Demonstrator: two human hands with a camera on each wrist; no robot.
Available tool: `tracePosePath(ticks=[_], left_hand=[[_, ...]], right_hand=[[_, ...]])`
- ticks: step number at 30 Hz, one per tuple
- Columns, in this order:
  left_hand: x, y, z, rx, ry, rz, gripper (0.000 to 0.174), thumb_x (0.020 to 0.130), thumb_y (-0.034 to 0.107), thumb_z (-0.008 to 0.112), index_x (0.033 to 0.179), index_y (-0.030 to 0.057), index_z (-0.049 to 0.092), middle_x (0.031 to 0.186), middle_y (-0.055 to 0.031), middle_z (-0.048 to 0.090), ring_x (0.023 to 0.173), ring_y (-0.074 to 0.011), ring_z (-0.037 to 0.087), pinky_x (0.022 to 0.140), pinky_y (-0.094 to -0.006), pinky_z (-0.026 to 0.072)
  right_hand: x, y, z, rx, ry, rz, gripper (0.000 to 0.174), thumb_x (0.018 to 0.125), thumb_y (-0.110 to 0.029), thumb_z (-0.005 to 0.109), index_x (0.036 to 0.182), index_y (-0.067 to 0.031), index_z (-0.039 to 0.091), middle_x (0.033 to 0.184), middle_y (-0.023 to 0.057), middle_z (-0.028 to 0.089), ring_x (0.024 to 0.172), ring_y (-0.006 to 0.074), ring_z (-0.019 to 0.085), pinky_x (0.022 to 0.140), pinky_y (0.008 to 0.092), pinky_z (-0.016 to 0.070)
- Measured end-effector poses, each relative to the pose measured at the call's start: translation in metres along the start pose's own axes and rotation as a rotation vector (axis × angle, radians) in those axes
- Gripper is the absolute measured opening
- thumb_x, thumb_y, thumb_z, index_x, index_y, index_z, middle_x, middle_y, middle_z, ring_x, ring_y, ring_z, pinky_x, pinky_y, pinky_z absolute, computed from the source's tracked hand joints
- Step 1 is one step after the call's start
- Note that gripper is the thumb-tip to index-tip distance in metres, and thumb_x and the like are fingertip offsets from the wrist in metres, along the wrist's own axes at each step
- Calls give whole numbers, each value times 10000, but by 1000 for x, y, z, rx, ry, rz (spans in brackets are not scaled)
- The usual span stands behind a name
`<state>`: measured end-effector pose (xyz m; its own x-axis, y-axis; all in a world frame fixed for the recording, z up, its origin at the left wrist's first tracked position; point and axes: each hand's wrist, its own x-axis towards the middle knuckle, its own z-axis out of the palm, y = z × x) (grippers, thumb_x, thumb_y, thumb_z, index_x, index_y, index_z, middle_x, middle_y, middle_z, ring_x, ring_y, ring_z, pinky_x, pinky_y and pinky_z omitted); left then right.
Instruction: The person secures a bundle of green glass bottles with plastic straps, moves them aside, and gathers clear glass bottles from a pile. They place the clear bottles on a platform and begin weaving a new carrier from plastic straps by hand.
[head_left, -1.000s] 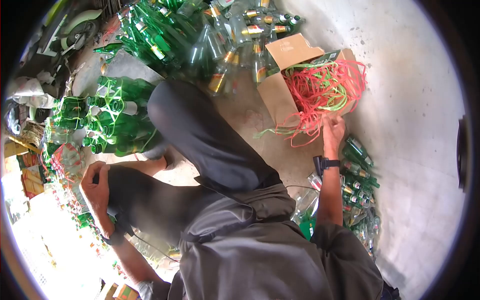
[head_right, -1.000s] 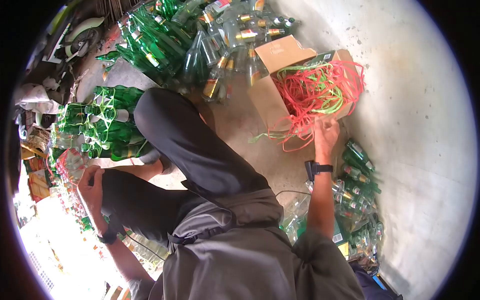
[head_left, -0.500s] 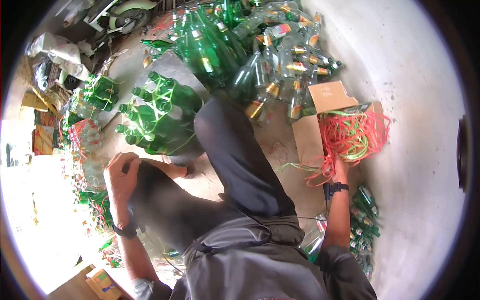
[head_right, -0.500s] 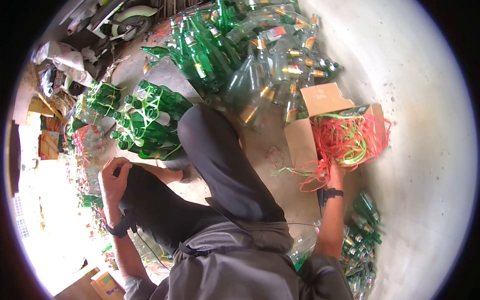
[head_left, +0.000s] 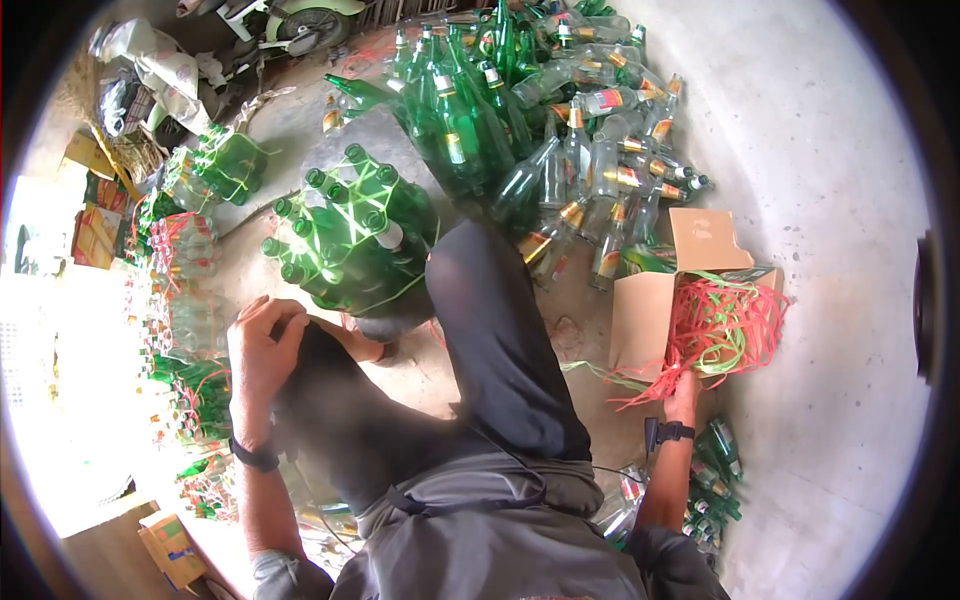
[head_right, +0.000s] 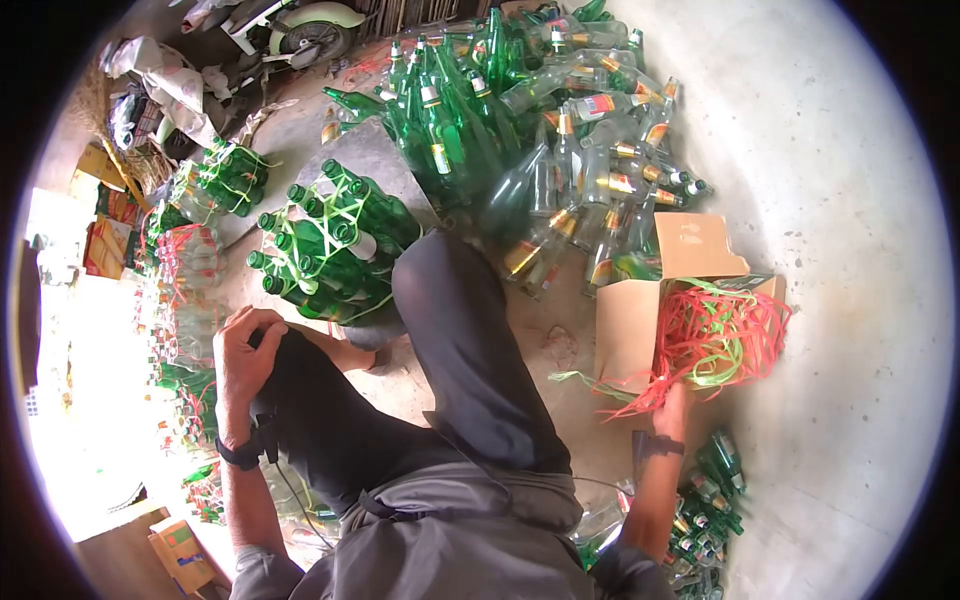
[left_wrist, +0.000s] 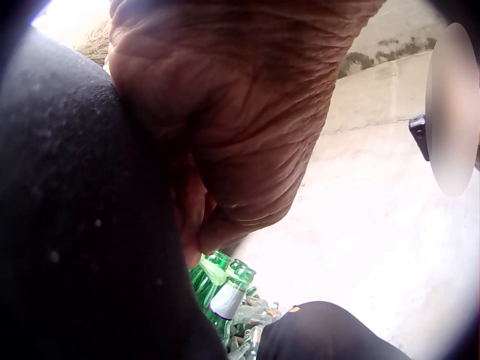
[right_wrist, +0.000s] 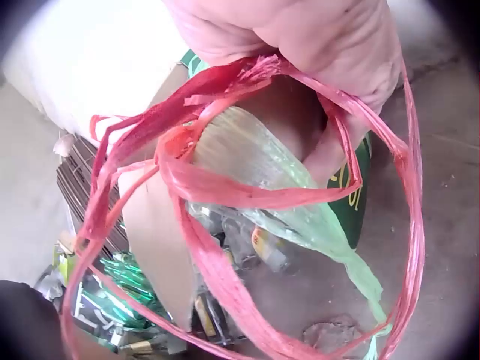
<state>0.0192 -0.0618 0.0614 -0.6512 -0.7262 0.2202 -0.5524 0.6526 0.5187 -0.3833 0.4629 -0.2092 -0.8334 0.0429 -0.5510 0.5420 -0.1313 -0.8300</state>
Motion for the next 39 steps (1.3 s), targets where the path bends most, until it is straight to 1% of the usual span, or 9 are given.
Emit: tracePosePath(ticks=[4,6,10,15,20,24,26,30,39], left_hand=[[2,5,-2,9,-23,-21,62,802,30,734,861,31,718,742,-101,648,676,-250,630,701,-353,493],[1,5,-3,5,-24,-26,65,800,30,737,862,30,719,748,-102,653,680,-248,633,700,-351,495],[0,1,-4,-85,1,-32,55,830,3,721,884,6,711,766,-92,661,705,-205,627,706,-324,489],[-8,10,-12,-160,60,-72,48,861,-28,694,900,-5,710,806,-82,692,768,-184,650,837,-322,519],[-23,7,-13,-12,88,46,115,826,-51,697,904,30,722,804,-86,697,820,-275,682,1095,-497,459],[-21,9,-9,19,85,37,146,804,-56,708,902,50,729,795,-80,695,835,-272,682,1091,-507,456],[-21,7,-7,66,90,36,163,782,-62,714,892,58,729,796,-73,696,839,-267,681,1083,-510,460],[-20,5,-8,91,79,18,176,770,-67,716,887,65,723,799,-69,697,834,-265,679,1075,-514,464],[-14,8,-4,144,85,58,204,749,-77,725,890,70,714,792,-67,691,836,-271,677,1064,-513,468]], right_hand=[[-46,-42,29,-7,21,-60,164,954,-97,551,1063,-27,652,824,78,653,668,208,652,592,349,559],[-42,-57,13,-534,-224,-263,167,1000,-186,546,1016,-60,654,726,46,612,559,183,597,501,328,514],[-67,-108,77,-91,-232,17,294,1046,-341,528,950,-101,669,667,-7,585,510,140,565,434,289,450],[-8,-161,130,-25,-409,-131,300,1022,-349,557,1068,-91,703,803,-6,670,691,89,631,575,226,521],[35,-230,222,-22,-571,-108,199,1023,-296,577,1039,-129,684,837,0,700,696,90,643,590,237,536],[83,-262,302,26,-501,-98,195,1038,-311,558,1024,-160,680,812,-9,693,623,130,624,550,280,527],[112,-275,322,-230,-600,-200,306,1058,-297,465,1110,-85,678,947,53,731,811,176,684,710,342,574],[114,-274,381,-227,-471,-290,325,1057,-271,426,1181,-55,635,1052,96,711,881,241,692,782,430,595],[88,-282,395,-245,-473,-284,259,1024,-198,508,1162,-21,636,1030,114,714,919,235,699,776,433,604]])
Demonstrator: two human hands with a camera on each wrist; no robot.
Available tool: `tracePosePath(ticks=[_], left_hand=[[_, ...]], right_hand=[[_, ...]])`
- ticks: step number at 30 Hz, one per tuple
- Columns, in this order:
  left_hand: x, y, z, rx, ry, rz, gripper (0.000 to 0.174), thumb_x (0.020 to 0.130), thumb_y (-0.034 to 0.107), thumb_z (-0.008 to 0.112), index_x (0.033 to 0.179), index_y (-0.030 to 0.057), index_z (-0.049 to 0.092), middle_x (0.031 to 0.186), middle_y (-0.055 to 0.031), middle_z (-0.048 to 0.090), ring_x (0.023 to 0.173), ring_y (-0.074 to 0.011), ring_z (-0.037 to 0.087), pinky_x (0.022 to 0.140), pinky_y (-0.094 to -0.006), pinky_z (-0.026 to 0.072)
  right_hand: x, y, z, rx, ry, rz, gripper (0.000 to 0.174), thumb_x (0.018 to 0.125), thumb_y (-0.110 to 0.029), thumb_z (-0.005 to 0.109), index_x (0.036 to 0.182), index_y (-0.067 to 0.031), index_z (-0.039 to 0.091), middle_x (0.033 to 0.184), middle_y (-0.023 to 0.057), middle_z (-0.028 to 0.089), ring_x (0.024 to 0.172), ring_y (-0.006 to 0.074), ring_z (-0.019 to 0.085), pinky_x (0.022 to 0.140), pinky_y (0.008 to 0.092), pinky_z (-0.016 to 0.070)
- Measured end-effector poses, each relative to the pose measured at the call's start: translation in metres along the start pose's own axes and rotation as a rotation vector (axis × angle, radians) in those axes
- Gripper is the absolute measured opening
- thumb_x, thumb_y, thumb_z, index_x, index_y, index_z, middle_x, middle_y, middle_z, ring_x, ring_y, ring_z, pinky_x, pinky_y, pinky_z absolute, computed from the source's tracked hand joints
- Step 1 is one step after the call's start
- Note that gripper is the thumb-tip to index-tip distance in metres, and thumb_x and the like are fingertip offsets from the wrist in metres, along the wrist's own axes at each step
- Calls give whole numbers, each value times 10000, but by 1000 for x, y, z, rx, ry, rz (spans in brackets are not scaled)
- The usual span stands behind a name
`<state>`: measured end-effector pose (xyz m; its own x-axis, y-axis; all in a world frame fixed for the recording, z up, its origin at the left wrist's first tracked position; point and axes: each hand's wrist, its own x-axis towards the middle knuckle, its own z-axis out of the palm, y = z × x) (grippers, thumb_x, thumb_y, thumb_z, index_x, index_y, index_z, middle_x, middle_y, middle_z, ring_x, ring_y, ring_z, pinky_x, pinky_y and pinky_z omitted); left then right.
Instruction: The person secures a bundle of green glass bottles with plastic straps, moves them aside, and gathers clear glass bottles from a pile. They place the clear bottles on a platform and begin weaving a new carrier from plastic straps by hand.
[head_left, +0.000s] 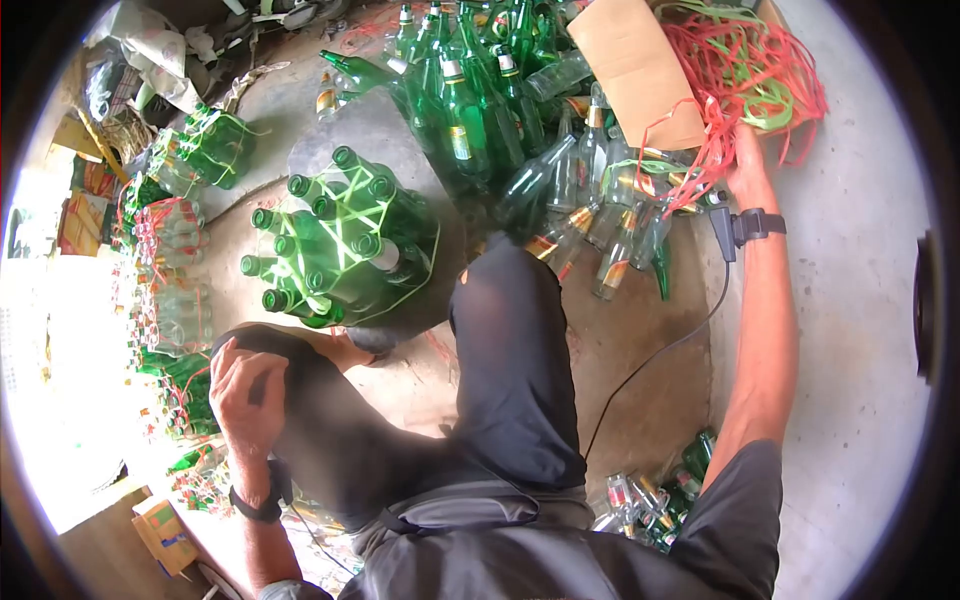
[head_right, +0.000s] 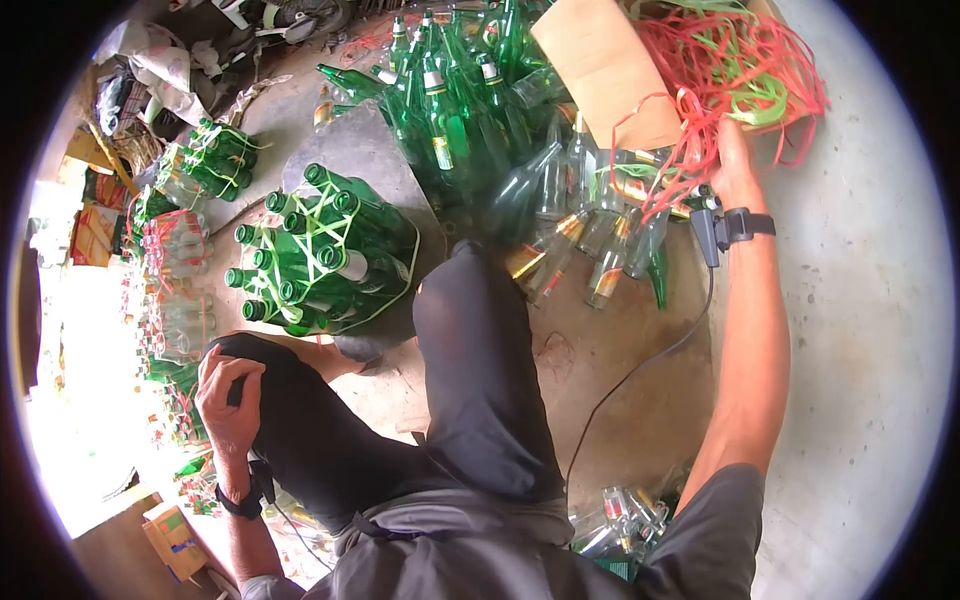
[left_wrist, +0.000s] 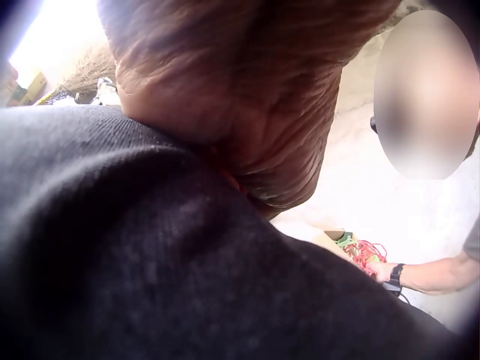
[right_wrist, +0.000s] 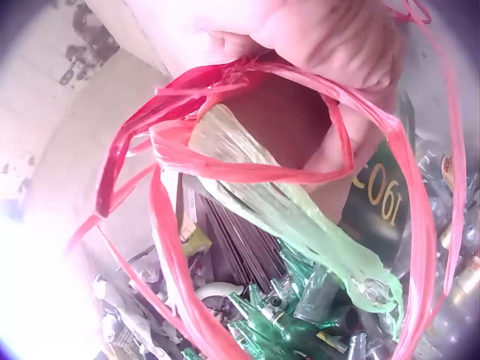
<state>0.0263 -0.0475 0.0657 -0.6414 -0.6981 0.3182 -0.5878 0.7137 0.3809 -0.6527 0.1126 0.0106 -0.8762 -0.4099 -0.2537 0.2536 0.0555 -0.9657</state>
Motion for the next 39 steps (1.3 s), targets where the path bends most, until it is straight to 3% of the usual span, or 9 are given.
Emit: tracePosePath(ticks=[2,8,12,15,18,19,23,26,39], left_hand=[[1,-1,1,-2,0,16,207,746,-79,728,888,71,714,795,-66,690,841,-271,676,1066,-509,466],[-1,1,3,15,13,15,212,745,-84,738,887,73,716,794,-64,682,841,-264,672,1074,-498,462],[-2,-1,3,17,-2,9,211,752,-84,737,891,73,714,795,-62,682,835,-259,670,1076,-495,460],[-3,-3,3,20,-11,18,206,760,-81,736,896,71,712,800,-63,684,832,-256,670,1079,-494,459],[-4,-1,3,27,-15,21,197,771,-77,733,898,71,710,808,-64,689,833,-253,671,1079,-494,458],[-4,-2,4,32,-12,23,195,774,-76,732,900,71,710,811,-65,690,834,-250,671,1080,-495,458],[-6,-3,2,38,-3,12,185,782,-73,729,901,67,708,812,-63,692,833,-246,672,1083,-500,457],[-8,-8,2,26,11,14,181,784,-70,727,901,67,708,806,-63,690,832,-250,673,1084,-504,457],[-7,-5,-1,1,29,14,180,771,-61,736,890,72,712,797,-67,685,844,-262,672,1073,-500,465]], right_hand=[[3,-4,2,-54,67,-53,282,1027,-302,531,1095,-89,703,974,36,710,838,169,659,731,361,551],[22,-19,0,-139,-12,-40,362,1031,-395,575,1197,-92,682,1050,28,705,906,156,658,703,345,556],[29,-30,5,-108,-62,-90,288,1046,-348,545,1110,-97,669,958,35,681,759,166,636,639,379,564],[35,-38,16,-142,-340,-45,406,1037,-481,574,1178,-111,665,1007,27,703,864,147,672,779,410,625],[17,-32,27,-145,-224,-39,485,1020,-509,594,1279,-101,637,1039,25,702,957,187,692,858,414,627],[15,-29,28,-115,-272,-57,694,963,-550,668,1421,-51,516,1176,119,641,1069,290,673,923,464,617],[30,-13,20,-53,-178,54,899,874,-579,771,1479,-39,384,1260,292,484,1117,407,634,946,555,601],[26,-7,13,-87,-232,69,1009,884,-596,749,1558,-24,263,1324,278,477,1174,407,614,981,551,589],[-9,26,2,-47,-157,93,957,844,-651,759,1533,-117,364,1248,207,559,1092,329,628,929,499,596]])
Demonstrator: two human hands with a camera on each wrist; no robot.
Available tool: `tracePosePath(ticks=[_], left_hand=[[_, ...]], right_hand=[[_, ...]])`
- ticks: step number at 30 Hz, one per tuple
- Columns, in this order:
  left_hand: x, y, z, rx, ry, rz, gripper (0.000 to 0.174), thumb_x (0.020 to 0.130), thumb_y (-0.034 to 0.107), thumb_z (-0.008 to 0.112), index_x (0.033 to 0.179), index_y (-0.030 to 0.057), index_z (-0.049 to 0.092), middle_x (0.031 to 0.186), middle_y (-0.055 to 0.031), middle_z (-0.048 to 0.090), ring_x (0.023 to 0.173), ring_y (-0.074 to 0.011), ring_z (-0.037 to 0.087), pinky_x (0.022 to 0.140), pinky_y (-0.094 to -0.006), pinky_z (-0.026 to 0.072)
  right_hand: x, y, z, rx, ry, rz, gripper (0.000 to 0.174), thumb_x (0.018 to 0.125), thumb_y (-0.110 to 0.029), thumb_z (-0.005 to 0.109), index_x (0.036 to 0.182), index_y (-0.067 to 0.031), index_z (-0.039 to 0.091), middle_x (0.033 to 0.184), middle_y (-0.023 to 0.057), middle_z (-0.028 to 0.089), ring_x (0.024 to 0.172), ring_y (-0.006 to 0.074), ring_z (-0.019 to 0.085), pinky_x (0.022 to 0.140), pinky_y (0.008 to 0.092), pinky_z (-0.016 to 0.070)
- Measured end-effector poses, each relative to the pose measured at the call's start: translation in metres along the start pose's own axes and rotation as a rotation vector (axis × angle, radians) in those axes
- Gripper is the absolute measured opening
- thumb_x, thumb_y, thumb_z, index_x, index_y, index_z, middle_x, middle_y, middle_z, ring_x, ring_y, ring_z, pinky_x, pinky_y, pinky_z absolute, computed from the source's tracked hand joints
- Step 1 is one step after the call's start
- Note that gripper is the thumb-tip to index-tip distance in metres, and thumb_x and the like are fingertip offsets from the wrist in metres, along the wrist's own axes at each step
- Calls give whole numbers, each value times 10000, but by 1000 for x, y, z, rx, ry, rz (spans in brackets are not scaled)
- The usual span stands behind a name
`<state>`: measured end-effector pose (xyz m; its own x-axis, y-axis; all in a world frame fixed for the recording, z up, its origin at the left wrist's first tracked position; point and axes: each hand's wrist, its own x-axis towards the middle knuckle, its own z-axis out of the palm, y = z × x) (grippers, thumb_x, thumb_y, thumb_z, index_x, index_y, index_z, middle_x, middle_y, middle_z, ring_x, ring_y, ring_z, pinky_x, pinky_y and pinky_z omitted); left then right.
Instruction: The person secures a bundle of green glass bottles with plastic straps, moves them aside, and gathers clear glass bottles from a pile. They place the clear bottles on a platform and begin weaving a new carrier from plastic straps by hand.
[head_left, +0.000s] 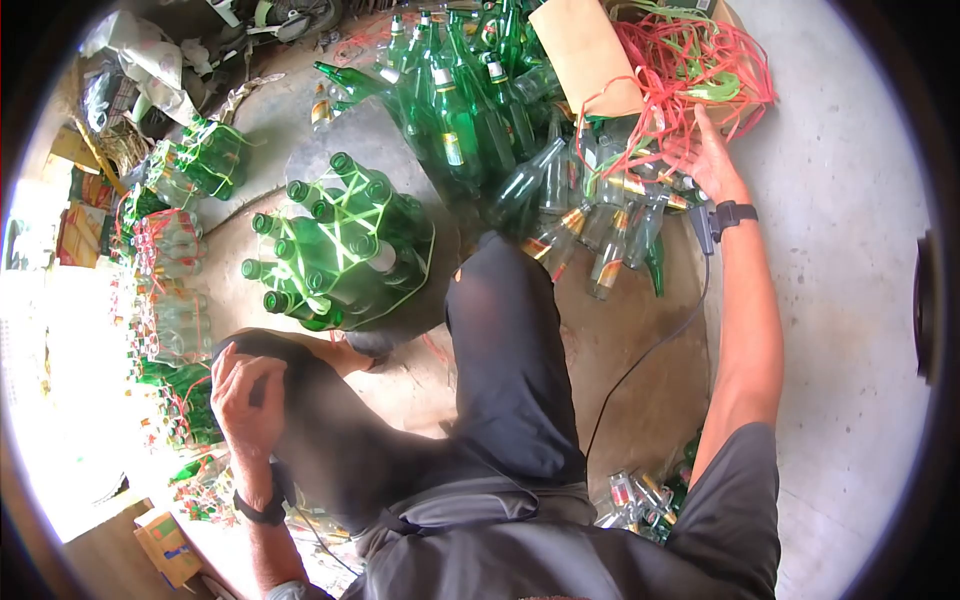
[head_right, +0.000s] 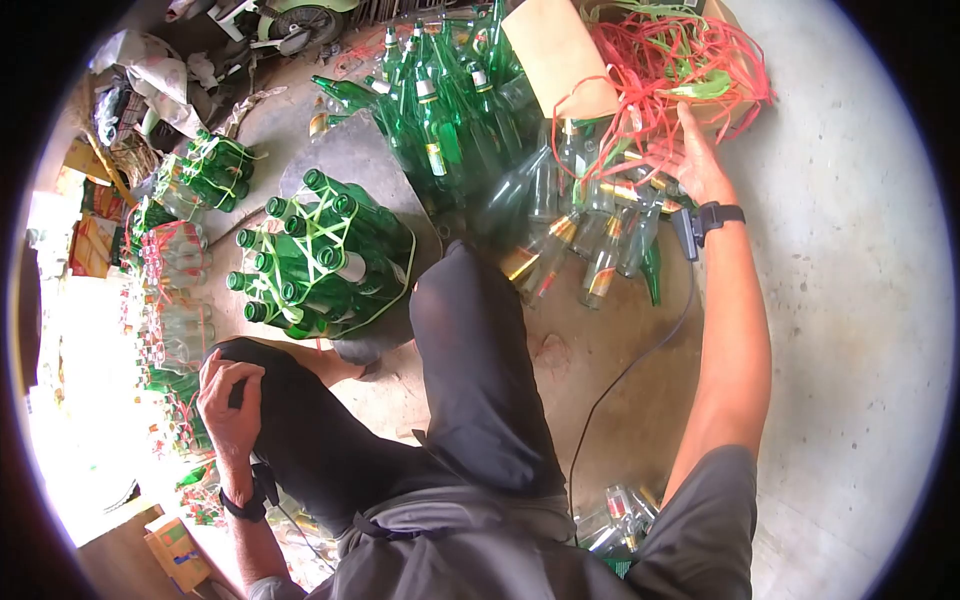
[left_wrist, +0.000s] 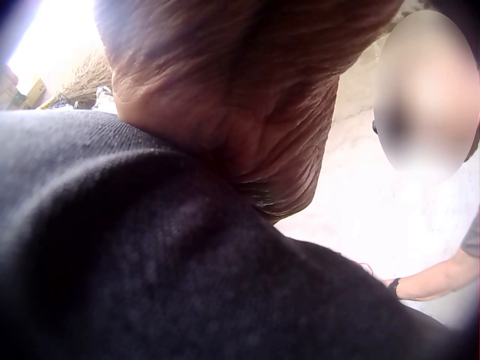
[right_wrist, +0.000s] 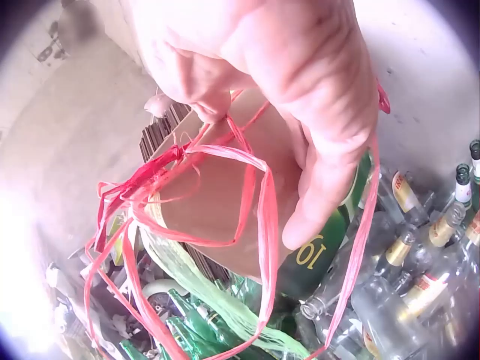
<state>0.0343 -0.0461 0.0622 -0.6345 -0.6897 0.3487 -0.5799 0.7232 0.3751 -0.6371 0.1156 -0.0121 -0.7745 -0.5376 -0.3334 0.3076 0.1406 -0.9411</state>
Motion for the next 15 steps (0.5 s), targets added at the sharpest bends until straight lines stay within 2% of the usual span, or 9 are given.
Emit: tracePosePath(ticks=[1,3,5,11,15], left_hand=[[-1,0,0,4,1,-3,180,767,-61,737,887,71,712,797,-67,685,845,-264,672,1071,-500,466],[-1,1,0,8,5,-6,181,764,-62,738,885,69,713,798,-68,684,847,-266,671,1069,-500,467],[-1,2,1,12,7,-1,180,760,-62,738,884,66,716,798,-69,684,850,-269,671,1066,-503,468],[2,4,1,-7,-7,-11,184,756,-61,737,891,63,723,802,-73,687,849,-275,673,1067,-504,469],[2,3,0,-8,-27,-36,131,803,-58,718,885,44,719,808,-65,711,827,-249,681,1092,-506,445]], right_hand=[[-4,1,1,0,-2,-5,957,844,-651,759,1533,-117,364,1248,207,559,1092,329,628,929,499,596],[-6,5,2,29,12,5,870,859,-648,751,1441,-72,457,1212,197,577,1066,316,638,934,500,593],[1,10,-3,37,11,40,901,857,-675,735,1477,-96,429,1223,194,571,1077,318,638,935,502,588],[-22,20,-1,-66,25,-19,1016,842,-779,661,1519,-68,400,1307,220,573,1142,325,631,926,485,569],[-21,41,-15,-90,102,-7,1020,853,-787,637,1476,-4,440,1327,229,590,1206,329,610,963,484,553]])
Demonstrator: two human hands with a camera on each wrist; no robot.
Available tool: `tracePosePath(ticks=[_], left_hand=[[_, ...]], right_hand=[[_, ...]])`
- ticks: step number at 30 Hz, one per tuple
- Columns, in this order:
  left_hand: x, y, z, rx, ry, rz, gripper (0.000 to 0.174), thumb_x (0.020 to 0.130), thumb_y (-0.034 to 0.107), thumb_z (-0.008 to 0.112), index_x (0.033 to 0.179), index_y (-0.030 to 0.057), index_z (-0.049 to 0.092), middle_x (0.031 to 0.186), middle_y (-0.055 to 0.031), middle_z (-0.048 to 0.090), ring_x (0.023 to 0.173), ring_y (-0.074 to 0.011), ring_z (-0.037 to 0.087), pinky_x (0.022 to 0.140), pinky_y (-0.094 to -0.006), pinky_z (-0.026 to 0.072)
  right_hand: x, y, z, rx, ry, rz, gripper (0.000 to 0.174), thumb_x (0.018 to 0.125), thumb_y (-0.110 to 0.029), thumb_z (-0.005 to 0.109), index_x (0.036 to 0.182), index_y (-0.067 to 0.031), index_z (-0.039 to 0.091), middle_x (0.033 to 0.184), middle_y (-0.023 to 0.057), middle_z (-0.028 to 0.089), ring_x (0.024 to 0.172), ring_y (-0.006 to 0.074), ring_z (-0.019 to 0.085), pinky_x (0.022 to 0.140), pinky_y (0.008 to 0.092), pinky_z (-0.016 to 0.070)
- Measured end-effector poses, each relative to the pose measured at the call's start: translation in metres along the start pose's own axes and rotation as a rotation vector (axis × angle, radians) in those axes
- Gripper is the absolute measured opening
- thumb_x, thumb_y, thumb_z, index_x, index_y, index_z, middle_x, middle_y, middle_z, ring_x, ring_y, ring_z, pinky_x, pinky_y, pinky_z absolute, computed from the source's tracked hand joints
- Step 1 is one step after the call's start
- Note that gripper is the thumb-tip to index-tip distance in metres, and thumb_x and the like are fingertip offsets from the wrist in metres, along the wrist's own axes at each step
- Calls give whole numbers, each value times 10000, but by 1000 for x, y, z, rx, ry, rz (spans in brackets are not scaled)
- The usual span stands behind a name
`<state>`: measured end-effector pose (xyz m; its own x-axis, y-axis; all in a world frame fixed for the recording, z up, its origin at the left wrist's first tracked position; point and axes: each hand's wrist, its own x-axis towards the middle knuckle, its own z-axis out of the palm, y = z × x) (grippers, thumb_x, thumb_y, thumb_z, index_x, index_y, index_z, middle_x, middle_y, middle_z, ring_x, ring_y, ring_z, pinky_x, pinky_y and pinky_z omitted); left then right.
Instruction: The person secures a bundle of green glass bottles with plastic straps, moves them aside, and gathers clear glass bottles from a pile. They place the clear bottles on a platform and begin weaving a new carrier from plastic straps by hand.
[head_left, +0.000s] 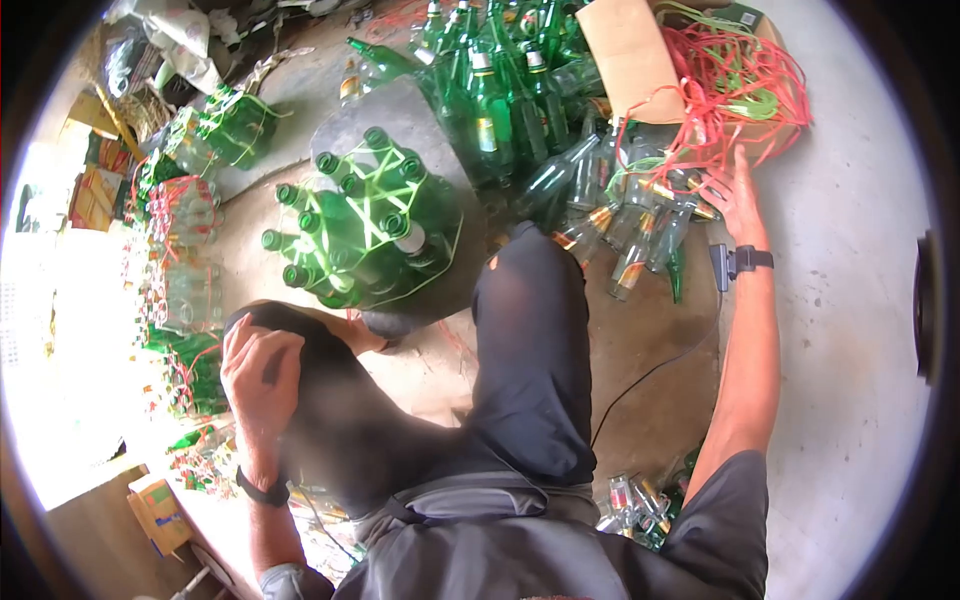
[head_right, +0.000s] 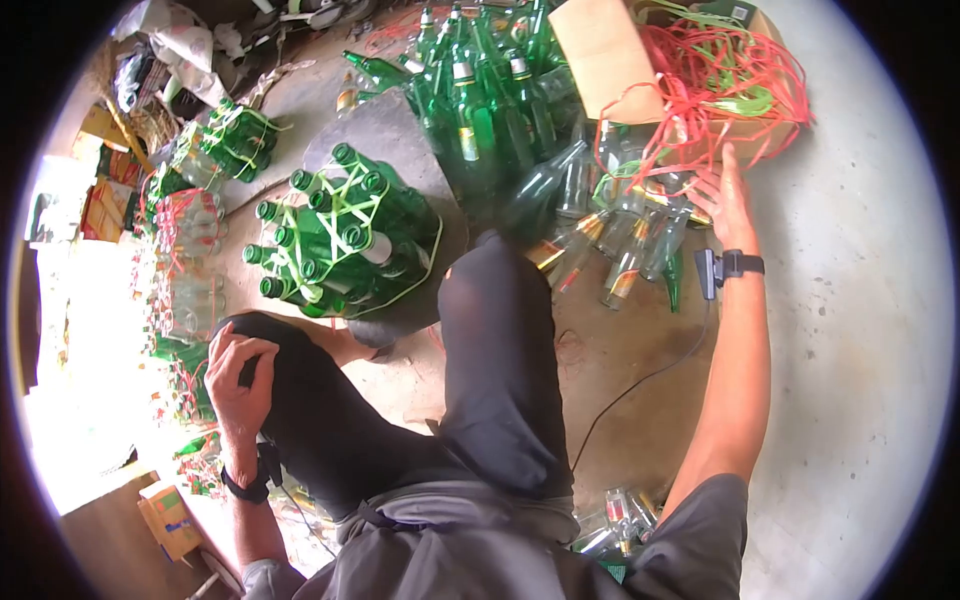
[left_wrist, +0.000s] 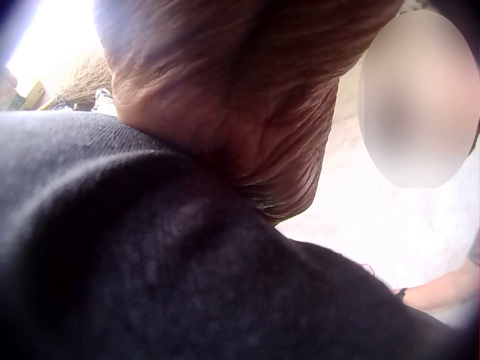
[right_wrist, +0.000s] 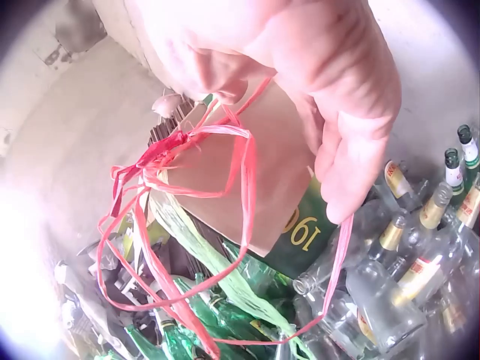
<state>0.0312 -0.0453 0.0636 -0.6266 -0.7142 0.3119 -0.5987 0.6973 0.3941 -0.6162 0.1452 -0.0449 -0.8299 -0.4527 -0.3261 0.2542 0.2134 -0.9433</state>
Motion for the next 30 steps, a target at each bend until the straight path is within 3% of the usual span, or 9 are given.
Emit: tracePosePath(ticks=[6,9,12,14,16,17,21,24,30], left_hand=[[-2,-3,-1,-15,22,17,143,799,-56,715,890,54,723,807,-61,708,821,-243,680,1072,-499,464],[-2,-3,-1,-33,30,38,141,796,-59,712,887,49,720,805,-61,702,824,-246,680,1071,-502,465],[-4,-6,-2,-13,39,62,165,755,-50,737,881,55,724,800,-67,690,831,-269,678,1044,-519,489],[-4,-7,-1,-11,46,69,168,752,-49,736,882,57,725,801,-66,690,833,-269,677,1041,-517,490],[-6,-7,-3,11,48,60,172,750,-49,736,884,58,726,802,-65,690,835,-269,677,1039,-515,492],[-6,-6,-3,-12,47,51,165,765,-57,726,883,58,725,809,-59,699,836,-253,679,1059,-511,477],[-7,-6,-4,-26,52,42,173,762,-59,730,879,68,730,813,-45,706,828,-233,679,1079,-510,465],[-9,-7,-3,-18,60,33,182,746,-51,741,880,73,734,810,-40,704,825,-232,679,1077,-511,469],[-6,-8,-5,-35,80,51,178,751,-23,760,885,91,732,791,-27,705,798,-221,676,1042,-495,502]], right_hand=[[-3,33,-17,21,20,-39,942,883,-725,662,1398,50,514,1366,239,574,1274,327,576,1012,485,534],[-10,32,-19,56,-8,-61,969,885,-700,681,1453,47,439,1372,241,566,1239,319,588,1008,491,537],[-20,24,-8,126,-4,-40,996,881,-720,665,1474,37,405,1367,199,584,1288,311,569,1065,481,505],[-26,15,4,168,9,-26,933,901,-692,664,1479,0,424,1300,212,602,1137,319,647,974,517,550],[-39,-3,21,117,-42,-85,941,898,-720,641,1517,-55,394,1356,182,587,1258,303,582,977,500,552],[-35,-8,29,163,32,-72,757,925,-674,646,1383,-80,548,1158,102,684,1053,244,670,912,501,578],[-9,-16,32,118,-58,-13,462,951,-547,696,1149,-129,690,1044,21,725,930,150,697,777,414,614],[36,0,12,115,-162,-51,354,983,-439,698,1129,-117,702,1011,23,736,863,148,704,716,359,613],[79,11,4,159,-5,-93,160,997,-198,631,1036,-68,714,876,36,712,706,139,652,582,297,530]])
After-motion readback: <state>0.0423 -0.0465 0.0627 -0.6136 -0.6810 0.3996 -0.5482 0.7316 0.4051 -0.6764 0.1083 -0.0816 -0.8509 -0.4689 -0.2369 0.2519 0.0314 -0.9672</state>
